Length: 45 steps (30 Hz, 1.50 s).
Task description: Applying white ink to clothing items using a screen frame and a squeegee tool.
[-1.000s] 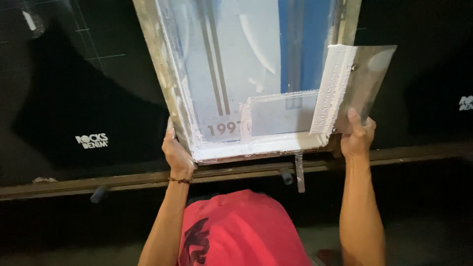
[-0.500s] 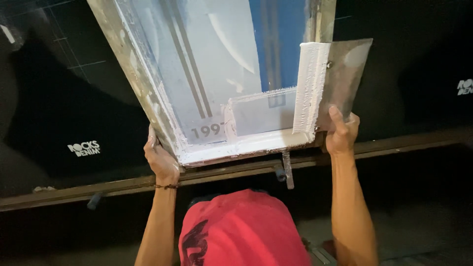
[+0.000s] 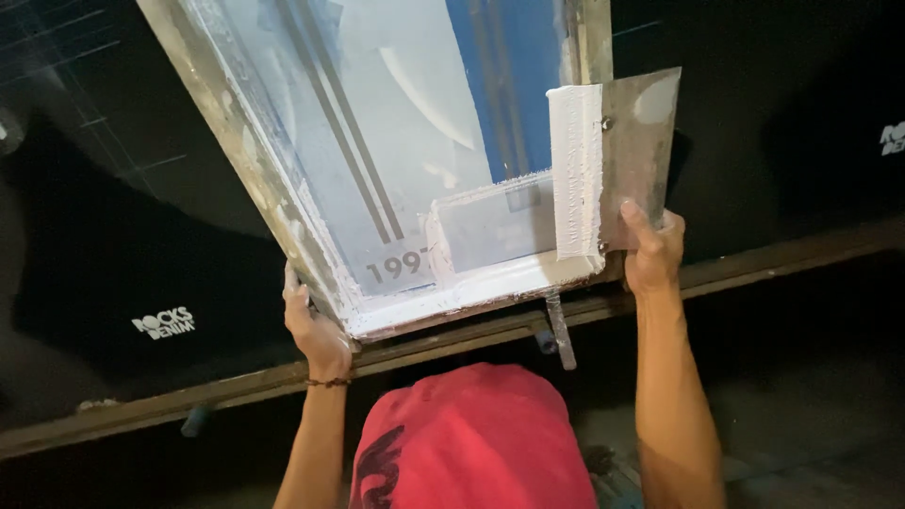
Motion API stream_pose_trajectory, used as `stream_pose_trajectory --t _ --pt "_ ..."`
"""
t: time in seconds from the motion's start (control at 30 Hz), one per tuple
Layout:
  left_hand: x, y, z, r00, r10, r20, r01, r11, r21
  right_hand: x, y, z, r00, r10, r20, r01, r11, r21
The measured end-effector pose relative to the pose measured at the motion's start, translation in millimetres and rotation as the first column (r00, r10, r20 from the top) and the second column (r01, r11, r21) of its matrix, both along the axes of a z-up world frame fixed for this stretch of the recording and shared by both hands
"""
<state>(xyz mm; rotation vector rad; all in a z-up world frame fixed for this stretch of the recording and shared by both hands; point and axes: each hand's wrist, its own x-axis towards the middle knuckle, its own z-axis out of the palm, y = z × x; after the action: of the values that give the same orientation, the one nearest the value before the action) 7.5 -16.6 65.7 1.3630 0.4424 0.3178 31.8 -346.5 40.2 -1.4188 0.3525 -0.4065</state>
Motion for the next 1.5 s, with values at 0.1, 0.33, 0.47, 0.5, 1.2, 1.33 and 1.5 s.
stream_pose_trajectory --t 0.1,0.33,0.47,0.5,1.2,1.33,1.5 --pt "-2 5 -10 0.999 -0.026 0.022 0.024 0.997 0.077 1 -7 -17 1.0 -0.014 -0.016 0.014 0.999 -0.035" --pt "-5 19 -40 0.999 -0.004 0.038 -0.002 0.988 0.157 -5 -7 -10 0.998 0.057 -0.02 -0.059 0.994 -0.094" --pt "13 16 -51 0.99 0.12 0.07 -0.134 0.956 0.262 13 -24 -11 0.994 0.092 -0.065 -0.103 0.973 -0.207" --pt "16 15 -46 0.987 0.124 0.097 -0.15 0.93 0.336 13 -20 -4 0.992 0.113 -0.053 -0.121 0.972 -0.201" --pt "21 37 -82 0.973 0.151 0.177 -0.196 0.942 0.271 17 -30 10 0.953 0.304 0.009 -0.303 0.952 -0.048" --pt "22 32 -74 0.966 0.187 0.176 -0.23 0.934 0.274 14 -22 14 0.96 0.273 0.058 -0.278 0.955 0.106" --pt "24 43 -98 0.971 0.188 0.148 -0.228 0.913 0.338 15 -24 13 0.956 0.288 0.053 -0.293 0.95 0.108"
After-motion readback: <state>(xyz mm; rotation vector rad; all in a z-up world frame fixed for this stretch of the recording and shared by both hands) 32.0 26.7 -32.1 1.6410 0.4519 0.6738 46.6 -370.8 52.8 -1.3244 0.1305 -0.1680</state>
